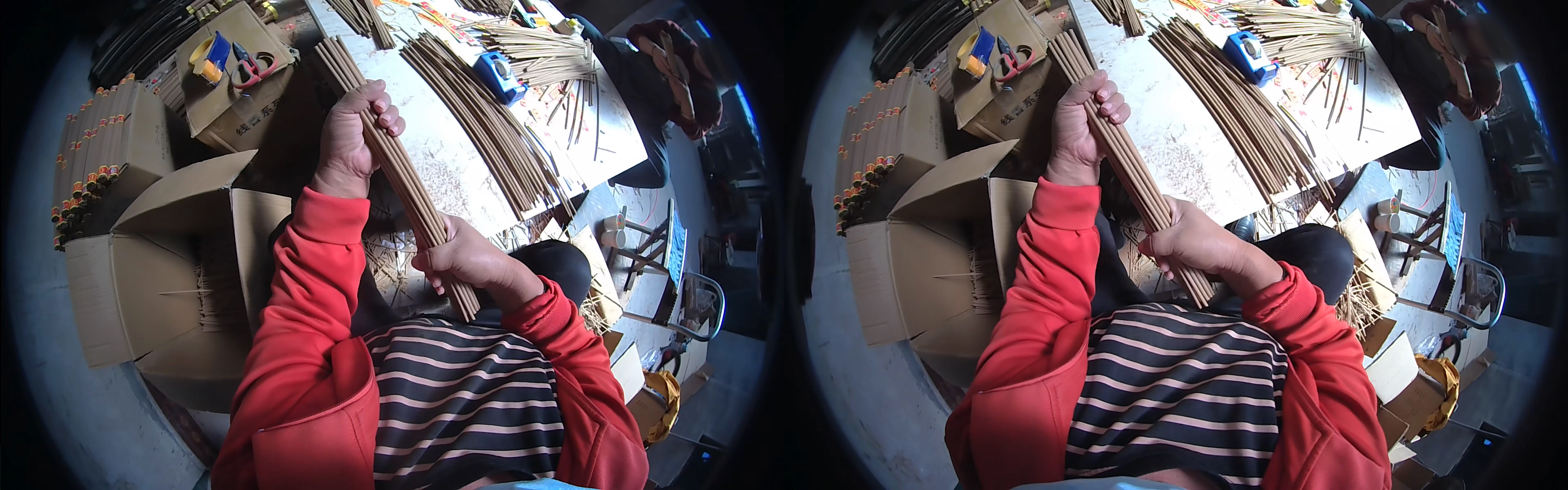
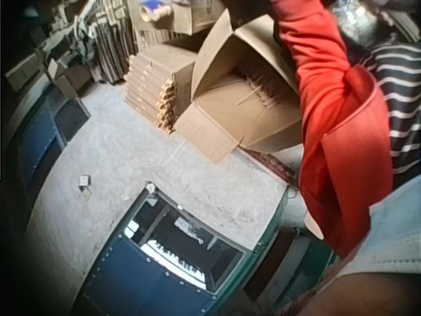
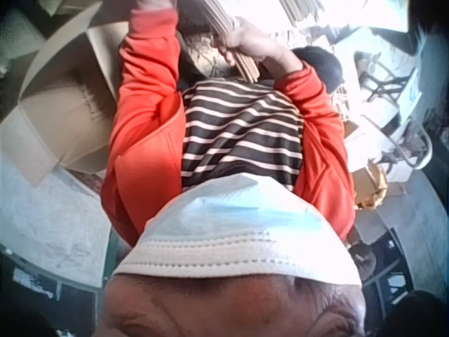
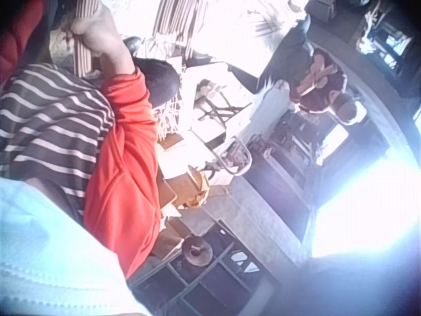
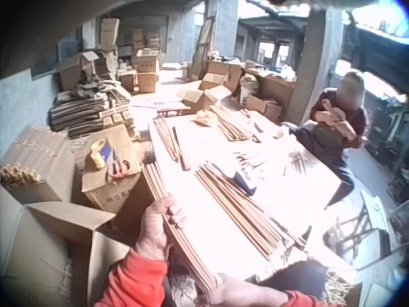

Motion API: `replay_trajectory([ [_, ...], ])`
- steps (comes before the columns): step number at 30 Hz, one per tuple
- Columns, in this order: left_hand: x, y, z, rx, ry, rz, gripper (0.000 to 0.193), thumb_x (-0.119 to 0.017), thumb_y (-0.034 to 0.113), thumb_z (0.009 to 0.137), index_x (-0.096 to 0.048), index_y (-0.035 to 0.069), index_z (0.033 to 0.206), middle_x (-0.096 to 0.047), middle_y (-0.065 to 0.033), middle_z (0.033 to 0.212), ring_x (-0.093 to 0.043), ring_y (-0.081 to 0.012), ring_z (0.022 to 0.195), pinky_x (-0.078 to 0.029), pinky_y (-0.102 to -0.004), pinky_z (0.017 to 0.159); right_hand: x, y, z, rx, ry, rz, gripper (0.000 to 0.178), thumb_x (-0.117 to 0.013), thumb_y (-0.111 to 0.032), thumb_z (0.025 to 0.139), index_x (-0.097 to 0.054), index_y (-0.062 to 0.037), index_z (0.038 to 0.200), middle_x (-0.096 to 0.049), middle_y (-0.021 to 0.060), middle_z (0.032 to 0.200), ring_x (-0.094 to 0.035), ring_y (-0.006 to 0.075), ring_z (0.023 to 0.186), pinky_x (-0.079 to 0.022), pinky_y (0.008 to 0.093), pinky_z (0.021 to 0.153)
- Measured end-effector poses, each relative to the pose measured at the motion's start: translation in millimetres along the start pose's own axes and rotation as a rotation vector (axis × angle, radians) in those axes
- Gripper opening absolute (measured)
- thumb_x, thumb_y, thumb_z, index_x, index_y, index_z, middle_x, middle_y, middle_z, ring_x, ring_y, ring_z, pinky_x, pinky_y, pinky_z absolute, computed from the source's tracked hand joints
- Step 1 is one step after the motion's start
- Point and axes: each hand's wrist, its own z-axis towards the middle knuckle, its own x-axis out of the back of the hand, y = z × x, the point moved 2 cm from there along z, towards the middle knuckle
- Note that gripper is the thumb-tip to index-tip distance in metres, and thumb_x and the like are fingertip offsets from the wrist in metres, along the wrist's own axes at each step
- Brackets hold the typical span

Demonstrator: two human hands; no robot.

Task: The person gathers thin wooden sticks from a table, aligns them into bundles, and wraps each bundle with a small paper label. The person places the finished bundles into a cardboard box and repeats the process.

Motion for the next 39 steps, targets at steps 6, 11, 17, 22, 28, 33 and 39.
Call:
replay_trajectory([
  [6,-4.9,-8.2,-4.1,-0.179,0.349,0.305,0.013,-0.059,0.008,0.078,-0.049,0.007,0.069,-0.047,-0.0013,0.061,-0.047,-0.0127,0.051,-0.042,-0.0282,0.05,4.0,2.5,8.6,0.157,0.354,-0.479,0.023,-0.061,-0.007,0.074,-0.046,0.0029,0.089,-0.058,0.0181,0.069,-0.061,0.0254,0.056,-0.048,0.0335,0.051],
  [11,-1.5,-5.9,-3.0,-0.259,0.341,0.292,0.013,-0.061,0.009,0.078,-0.05,0.008,0.072,-0.049,-0.0012,0.064,-0.048,-0.0125,0.054,-0.043,-0.0277,0.053,5.3,-13.3,6.0,0.163,0.454,-0.703,0.019,-0.057,-0.006,0.075,-0.045,0.0051,0.085,-0.058,0.0226,0.065,-0.062,0.0332,0.059,-0.049,0.038,0.056],
  [17,-4.0,-46.2,-13.1,0.018,0.042,0.079,0.013,-0.062,0.016,0.082,-0.051,0.012,0.075,-0.049,0.0001,0.063,-0.047,-0.0122,0.056,-0.039,-0.0271,0.055,6.7,-25.1,7.2,0.18,0.516,-0.671,0.016,-0.056,-0.002,0.073,-0.045,0.0042,0.083,-0.058,0.0193,0.061,-0.061,0.0291,0.053,-0.047,0.0368,0.049],
  [22,-0.2,-21.0,-11.3,-0.09,0.136,0.069,0.023,-0.058,0.018,0.086,-0.046,0.011,0.067,-0.047,0.0007,0.06,-0.044,-0.0114,0.051,-0.038,-0.0266,0.05,8.1,-13.8,6.5,0.305,0.462,-0.77,0.024,-0.059,-0.009,0.076,-0.043,0.005,0.086,-0.057,0.0244,0.065,-0.061,0.0389,0.065,-0.048,0.0401,0.057],
  [28,8.3,21.8,-12.0,-0.221,0.193,0.056,0.024,-0.06,0.015,0.083,-0.043,0.012,0.066,-0.044,0.0021,0.058,-0.042,-0.0103,0.05,-0.037,-0.0266,0.05,50.7,-23.3,-32.0,0.243,0.129,-0.586,0.039,-0.064,-0.032,0.083,-0.053,0.0023,0.099,-0.057,0.0096,0.076,-0.053,0.0135,0.07,-0.044,0.0275,0.063],
  [33,10.2,11.8,-10.8,-0.136,0.124,0.039,0.023,-0.06,0.019,0.085,-0.047,0.012,0.068,-0.047,0.0009,0.059,-0.045,-0.012,0.051,-0.039,-0.0275,0.051,113.4,-26.2,-2.6,0.376,0.846,-1.147,0.022,-0.064,-0.022,0.078,-0.061,-0.0026,0.089,-0.06,0.0146,0.084,-0.059,0.0296,0.081,-0.047,0.0371,0.069],
  [39,9.1,-9.2,-6.0,-0.041,0.06,-0.044,0.021,-0.062,0.028,0.085,-0.057,0.009,0.078,-0.049,-0.001,0.06,-0.046,-0.0128,0.051,-0.04,-0.0266,0.049,127.1,-12.2,18.7,0.403,0.866,-1.484,0.017,-0.053,-0.017,0.081,-0.055,-0.001,0.075,-0.058,0.0156,0.072,-0.058,0.0317,0.075,-0.047,0.0398,0.07],
])
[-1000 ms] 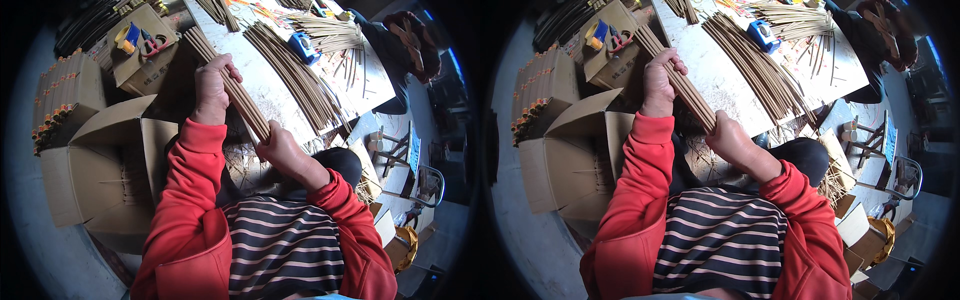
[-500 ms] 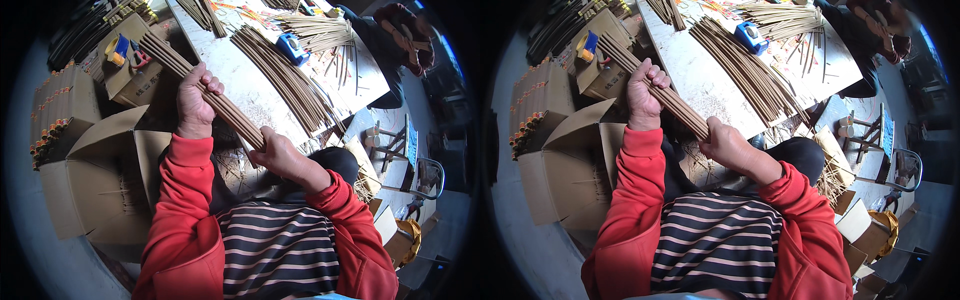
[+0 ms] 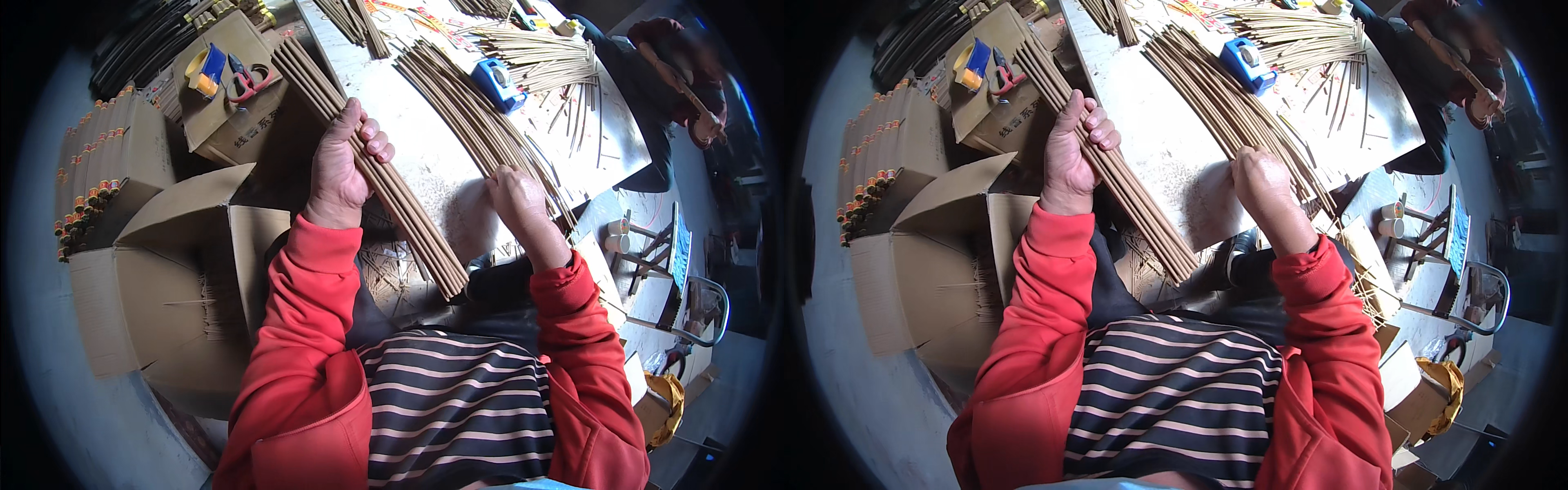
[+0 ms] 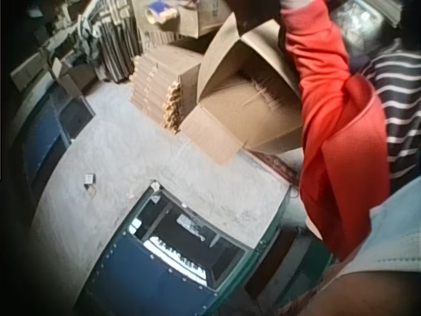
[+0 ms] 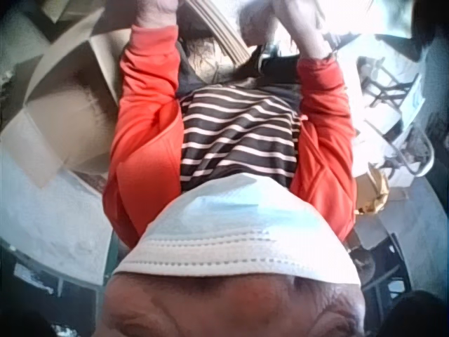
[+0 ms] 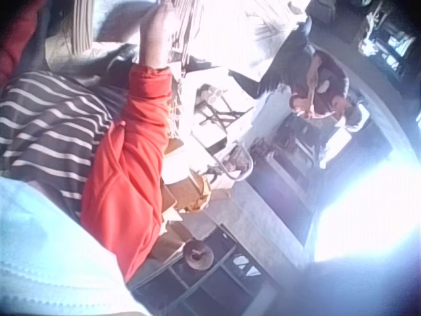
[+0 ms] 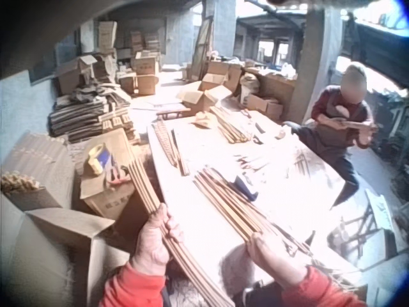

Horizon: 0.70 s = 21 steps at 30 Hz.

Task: The person gathers thin wooden sticks from a table, aligns them into bundles, and wraps each bundle with a small paper label. The person places the finished bundles into a cardboard box and repeats the process.

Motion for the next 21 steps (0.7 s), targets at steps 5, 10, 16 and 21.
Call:
replay_trajectory([
  [5,4.9,-3.4,1.0,0.005,-0.01,-0.011,0.023,-0.061,0.031,0.085,-0.057,0.01,0.076,-0.049,-0.0009,0.061,-0.047,-0.0131,0.054,-0.041,-0.0272,0.051,18.3,-7.6,4.8,-0.082,-0.006,0.195,0.013,-0.056,-0.015,0.076,-0.055,-0.0023,0.076,-0.06,0.0169,0.068,-0.06,0.0343,0.063,-0.048,0.0421,0.059],
  [10,5.4,-7.4,0.8,-0.001,0.027,-0.013,0.025,-0.061,0.032,0.085,-0.055,0.01,0.074,-0.049,-0.0011,0.062,-0.047,-0.0131,0.054,-0.042,-0.0276,0.052,71.2,-69.5,-16.5,-0.078,0.113,0.587,0.016,-0.061,-0.006,0.079,-0.056,-0.0016,0.093,-0.058,0.0124,0.066,-0.061,0.023,0.059,-0.047,0.0304,0.055],
  [16,4.6,-8.5,0.5,-0.026,0.031,0.056,0.026,-0.063,0.034,0.083,-0.054,0.012,0.074,-0.048,-0.0013,0.061,-0.046,-0.0126,0.054,-0.042,-0.0267,0.053,63.3,-99.2,-30.6,0.239,0.158,0.616,0.024,-0.061,-0.004,0.08,-0.06,-0.0022,0.104,-0.056,0.0113,0.075,-0.056,0.0214,0.06,-0.045,0.0297,0.053],
  [21,6.6,-6.5,1.2,-0.039,0.017,0.051,0.027,-0.065,0.035,0.081,-0.054,0.011,0.072,-0.051,-0.0033,0.063,-0.045,-0.0137,0.053,-0.041,-0.0277,0.052,68.5,-102.0,-33.6,0.333,0.14,0.558,0.027,-0.061,-0.003,0.08,-0.059,-0.001,0.107,-0.057,0.0133,0.077,-0.058,0.0248,0.062,-0.046,0.0319,0.053],
])
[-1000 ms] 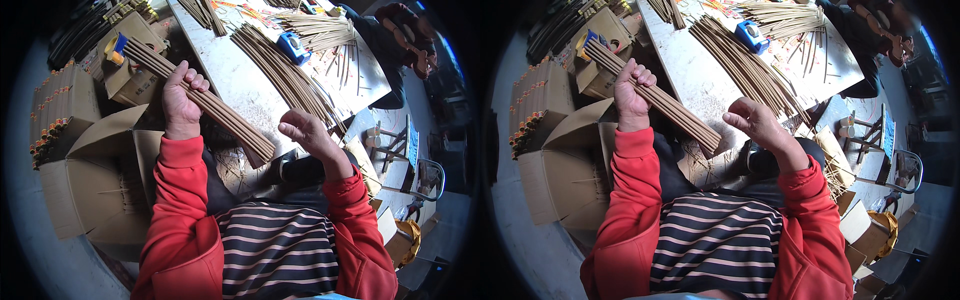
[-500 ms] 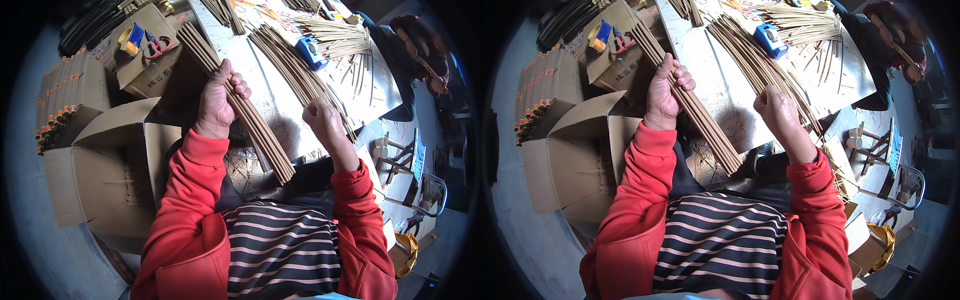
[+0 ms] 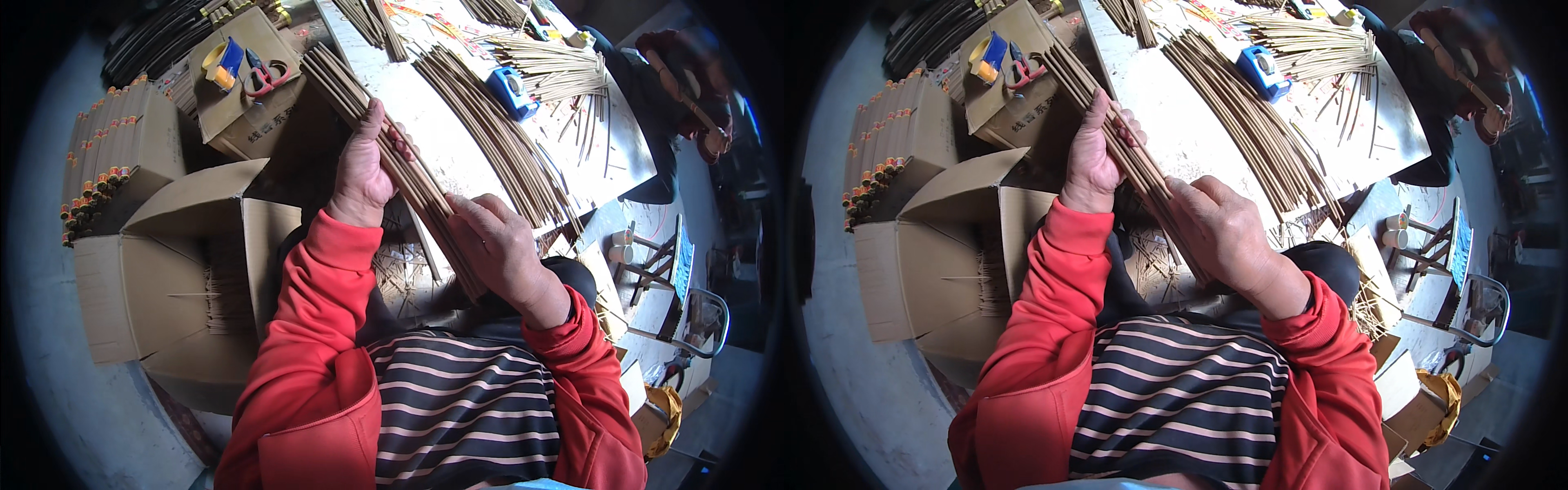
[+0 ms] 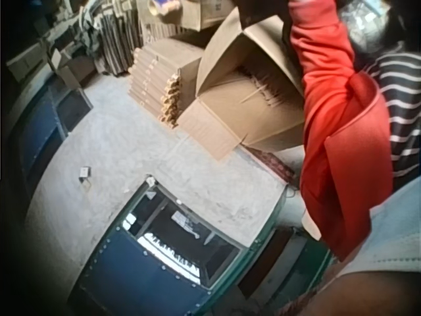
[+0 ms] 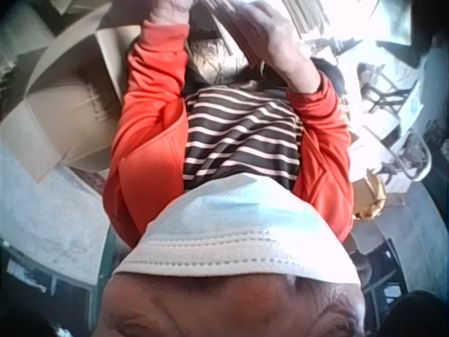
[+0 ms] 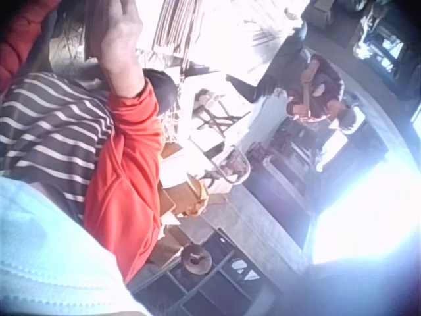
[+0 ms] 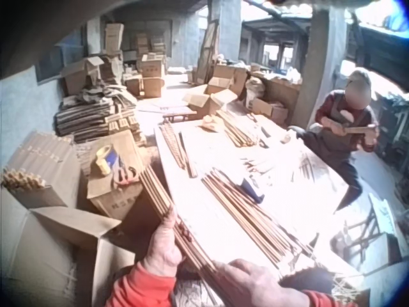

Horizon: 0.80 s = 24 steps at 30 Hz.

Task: The person gathers thin wooden sticks from a table, aligns them into bundles, and wraps each bundle with a small paper label. The person places the finished bundles into a cardboard box and repeats the process.

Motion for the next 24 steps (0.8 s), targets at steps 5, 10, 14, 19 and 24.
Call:
replay_trajectory([
  [5,-2.4,-0.7,-1.2,-0.009,0.063,-0.019,0.028,-0.066,0.035,0.08,-0.055,0.011,0.072,-0.053,-0.0041,0.064,-0.049,-0.0164,0.056,-0.043,-0.0301,0.055,2.6,-3.7,0.1,0.041,-0.038,-0.027,0.029,-0.061,-0.001,0.08,-0.058,-0.001,0.109,-0.057,0.0137,0.077,-0.058,0.0254,0.062,-0.046,0.0317,0.052],
  [10,-2.3,1.1,-1.7,-0.02,0.065,-0.001,0.029,-0.066,0.036,0.08,-0.055,0.01,0.073,-0.053,-0.004,0.064,-0.051,-0.0175,0.059,-0.044,-0.0313,0.058,3.8,-2.9,0.8,0.077,-0.036,-0.072,0.03,-0.061,-0.001,0.079,-0.058,-0.0012,0.108,-0.057,0.0131,0.076,-0.058,0.0255,0.06,-0.046,0.0324,0.05],
  [14,4.5,1.0,1.5,0.001,0.043,-0.021,0.029,-0.066,0.036,0.08,-0.054,0.011,0.073,-0.053,-0.0035,0.064,-0.052,-0.0172,0.06,-0.044,-0.0314,0.059,3.6,-5.6,0.4,0.072,-0.051,-0.084,0.03,-0.062,-0.001,0.078,-0.059,-0.0012,0.108,-0.057,0.0124,0.075,-0.058,0.0257,0.06,-0.046,0.0325,0.051],
  [19,0.8,1.0,-0.9,-0.022,0.037,-0.001,0.027,-0.065,0.035,0.08,-0.054,0.011,0.073,-0.052,-0.0031,0.064,-0.052,-0.0163,0.06,-0.045,-0.0305,0.058,2.2,-7.1,1.5,0.087,-0.045,-0.119,0.03,-0.064,-0.006,0.074,-0.06,-0.0031,0.104,-0.056,0.0104,0.073,-0.058,0.0257,0.061,-0.048,0.0337,0.05],
  [24,-3.0,1.5,-4.2,0.015,0.002,-0.009,0.024,-0.064,0.031,0.083,-0.054,0.011,0.073,-0.051,-0.0032,0.064,-0.051,-0.0153,0.06,-0.044,-0.0294,0.057,2.6,-2.3,-0.4,0.051,-0.103,-0.041,0.029,-0.065,-0.007,0.073,-0.062,-0.0049,0.102,-0.056,0.0106,0.074,-0.058,0.0264,0.063,-0.048,0.0338,0.053],
])
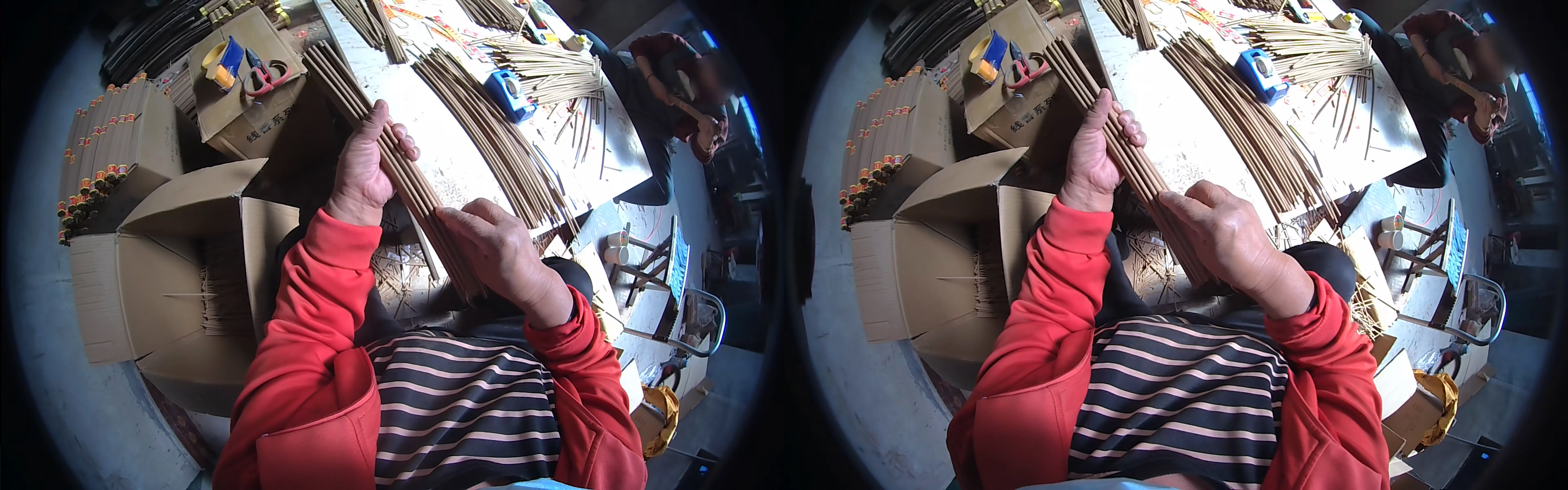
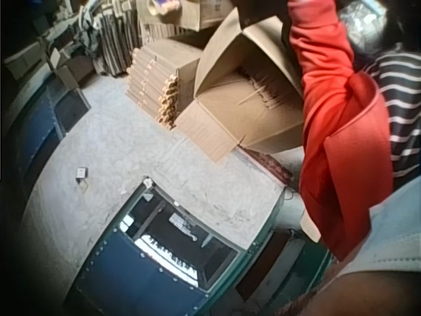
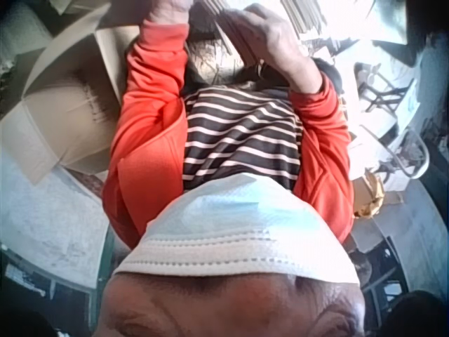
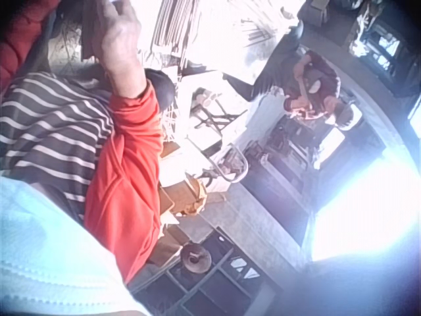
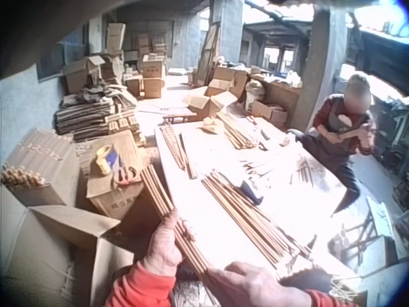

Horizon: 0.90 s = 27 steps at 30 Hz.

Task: The person gathers thin wooden sticks from a table, aligns them into bundles, and wraps each bundle with a small paper label. The person places the finished bundles into a cardboard box and repeats the process.

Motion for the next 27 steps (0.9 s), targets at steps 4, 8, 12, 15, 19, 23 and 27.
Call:
replay_trajectory([
  [4,1.2,0.6,1.5,0.011,0.007,-0.012,0.021,-0.063,0.025,0.084,-0.052,0.011,0.073,-0.051,-0.0032,0.064,-0.05,-0.0148,0.059,-0.044,-0.0282,0.055,-1.5,0.7,-0.6,-0.03,0.032,0.058,0.028,-0.066,-0.008,0.073,-0.063,-0.0057,0.1,-0.057,0.0109,0.075,-0.059,0.0266,0.066,-0.048,0.0336,0.055],
  [8,-4.5,-0.1,-2.5,-0.011,0.069,0.006,0.018,-0.063,0.02,0.083,-0.051,0.01,0.073,-0.051,-0.0027,0.064,-0.049,-0.014,0.057,-0.043,-0.0276,0.054,-4.5,3.3,1.3,-0.029,0.052,0.112,0.027,-0.068,-0.009,0.072,-0.064,-0.0057,0.099,-0.058,0.0123,0.081,-0.059,0.0273,0.071,-0.049,0.0342,0.06],
  [12,-4.1,0.1,-3.0,-0.004,0.036,0.008,0.016,-0.062,0.017,0.083,-0.05,0.01,0.073,-0.05,-0.0018,0.064,-0.048,-0.0133,0.056,-0.043,-0.0271,0.053,-3.2,3.4,2.1,-0.06,0.013,0.127,0.031,-0.07,-0.013,0.073,-0.061,-0.0041,0.101,-0.057,0.0143,0.091,-0.059,0.0291,0.081,-0.049,0.035,0.068],
  [15,-8.6,-4.0,-4.6,0.021,0.002,-0.006,0.017,-0.062,0.017,0.082,-0.049,0.01,0.073,-0.05,-0.0014,0.063,-0.048,-0.0133,0.055,-0.042,-0.0268,0.052,-12.1,9.2,5.0,-0.151,0.066,0.27,0.048,-0.072,-0.022,0.075,-0.051,-0.002,0.113,-0.056,0.0155,0.096,-0.058,0.0299,0.088,-0.048,0.0347,0.077],
  [19,-10.8,-11.2,-5.6,0.061,-0.029,-0.012,0.018,-0.061,0.017,0.083,-0.049,0.01,0.071,-0.049,-0.0013,0.062,-0.047,-0.0135,0.055,-0.042,-0.0271,0.052,-47.4,18.1,10.3,-0.593,-0.3,0.918,0.043,-0.07,-0.023,0.079,-0.046,0.0013,0.106,-0.059,0.0114,0.086,-0.058,0.0171,0.079,-0.049,0.0296,0.072],
  [23,-16.6,-12.2,-10.2,0.116,-0.088,0.023,0.018,-0.061,0.017,0.083,-0.049,0.01,0.072,-0.048,-0.0009,0.062,-0.047,-0.0134,0.055,-0.042,-0.0274,0.052,-51.8,14.5,7.2,-0.93,-0.46,1.39,0.023,-0.064,-0.009,0.081,-0.045,-0.0026,0.092,-0.053,0.0046,0.064,-0.052,0.0117,0.048,-0.046,0.0244,0.043],
  [27,-15.6,-15.1,-9.6,-0.076,0.049,0.235,0.014,-0.065,0.013,0.08,-0.051,0.009,0.081,-0.053,-0.004,0.066,-0.054,-0.0156,0.059,-0.046,-0.0289,0.055,-49.5,13.2,8.8,-0.891,-0.362,1.005,0.022,-0.063,-0.01,0.081,-0.046,-0.0003,0.091,-0.054,0.0051,0.064,-0.053,0.0118,0.048,-0.045,0.0242,0.043],
])
